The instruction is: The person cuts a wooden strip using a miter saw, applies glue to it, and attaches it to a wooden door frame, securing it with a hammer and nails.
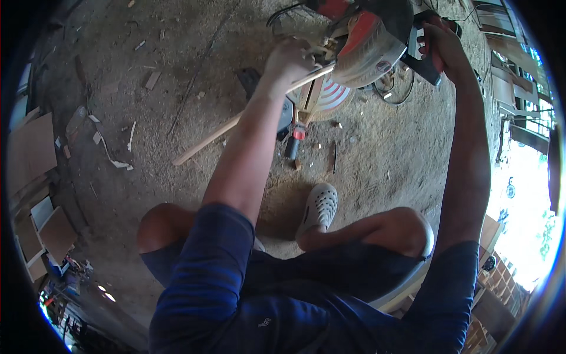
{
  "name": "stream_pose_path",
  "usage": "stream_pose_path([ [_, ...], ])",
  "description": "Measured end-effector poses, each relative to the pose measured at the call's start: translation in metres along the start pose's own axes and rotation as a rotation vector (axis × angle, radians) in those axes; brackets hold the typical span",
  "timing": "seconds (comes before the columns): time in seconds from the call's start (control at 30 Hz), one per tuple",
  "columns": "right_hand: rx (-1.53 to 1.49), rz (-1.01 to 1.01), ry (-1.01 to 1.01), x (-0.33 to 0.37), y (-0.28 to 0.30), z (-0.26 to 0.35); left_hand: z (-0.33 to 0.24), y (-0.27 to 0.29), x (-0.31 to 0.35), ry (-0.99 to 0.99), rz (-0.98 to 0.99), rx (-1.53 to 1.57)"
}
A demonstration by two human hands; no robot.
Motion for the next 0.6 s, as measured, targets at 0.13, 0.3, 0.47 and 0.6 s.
stream_pose_path([
  [0.13,-0.072,0.013,-0.010,-0.009,-0.019,0.004,-0.011,-0.057,-0.012,-0.213,0.016,-0.571],
  [0.3,-0.060,-0.030,-0.086,0.006,-0.015,0.002,-0.011,-0.091,-0.015,-0.248,-0.075,-0.706],
  [0.47,-0.114,-0.056,-0.051,0.004,-0.016,0.000,-0.004,-0.100,-0.014,-0.395,-0.164,-0.676],
  [0.6,-0.128,-0.056,-0.029,0.001,-0.017,-0.001,-0.002,-0.095,-0.012,-0.476,-0.232,-0.596],
])
Point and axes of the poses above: each hand's wrist, its own x-axis away from the middle knuckle, its own y-axis out of the back of the hand, z = x × y, the point moved 8 cm from there along -x, towards the middle knuckle, and after that the axes turned 11 degrees about y, right-handed, at the moved point
